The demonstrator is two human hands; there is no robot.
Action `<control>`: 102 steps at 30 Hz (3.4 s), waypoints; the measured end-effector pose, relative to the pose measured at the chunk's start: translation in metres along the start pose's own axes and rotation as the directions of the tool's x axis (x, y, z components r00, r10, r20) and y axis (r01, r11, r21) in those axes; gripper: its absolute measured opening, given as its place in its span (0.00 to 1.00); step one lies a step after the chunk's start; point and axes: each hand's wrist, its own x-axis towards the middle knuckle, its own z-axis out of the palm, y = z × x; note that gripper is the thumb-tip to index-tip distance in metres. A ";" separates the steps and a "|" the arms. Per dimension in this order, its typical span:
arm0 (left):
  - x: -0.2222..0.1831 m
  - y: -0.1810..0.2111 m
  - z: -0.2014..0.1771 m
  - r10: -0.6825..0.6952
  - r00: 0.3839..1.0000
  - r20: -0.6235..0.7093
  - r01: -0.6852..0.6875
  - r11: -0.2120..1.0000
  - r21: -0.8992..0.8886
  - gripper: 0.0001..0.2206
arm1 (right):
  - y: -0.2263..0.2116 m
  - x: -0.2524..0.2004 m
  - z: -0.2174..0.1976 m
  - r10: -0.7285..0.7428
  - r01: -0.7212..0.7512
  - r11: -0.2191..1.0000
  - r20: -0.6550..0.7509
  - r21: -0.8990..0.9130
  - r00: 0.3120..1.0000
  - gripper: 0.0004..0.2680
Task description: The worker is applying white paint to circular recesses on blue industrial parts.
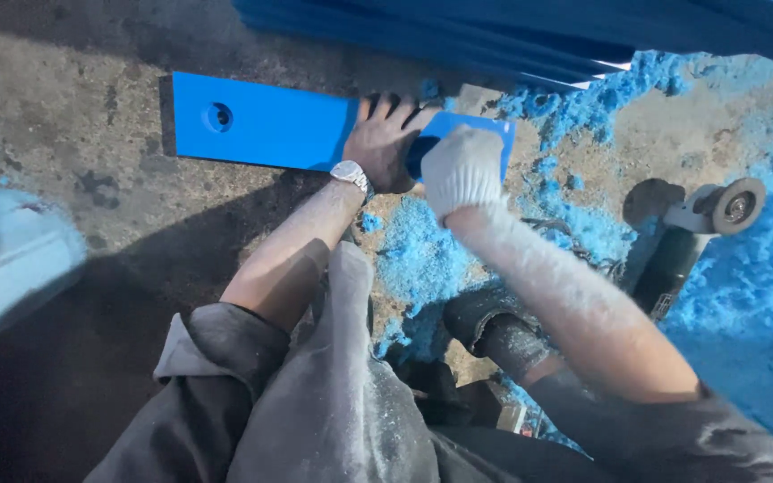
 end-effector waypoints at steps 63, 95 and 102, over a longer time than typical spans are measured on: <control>-0.209 -0.293 -0.095 -0.778 0.446 -0.442 0.834 0.541 -0.109 0.40 | 0.040 -0.044 0.043 0.148 -0.005 0.392 -0.058 0.920 0.987 0.16; 0.048 0.099 -0.278 0.239 0.967 -0.085 -0.200 0.926 0.320 0.64 | 0.027 -0.016 0.197 0.275 0.029 -0.762 0.284 0.646 0.919 0.09; -0.050 0.080 -0.195 0.194 0.952 0.239 -0.239 0.954 0.178 0.58 | 0.094 -0.020 0.212 0.410 0.048 -0.755 0.413 0.654 0.813 0.13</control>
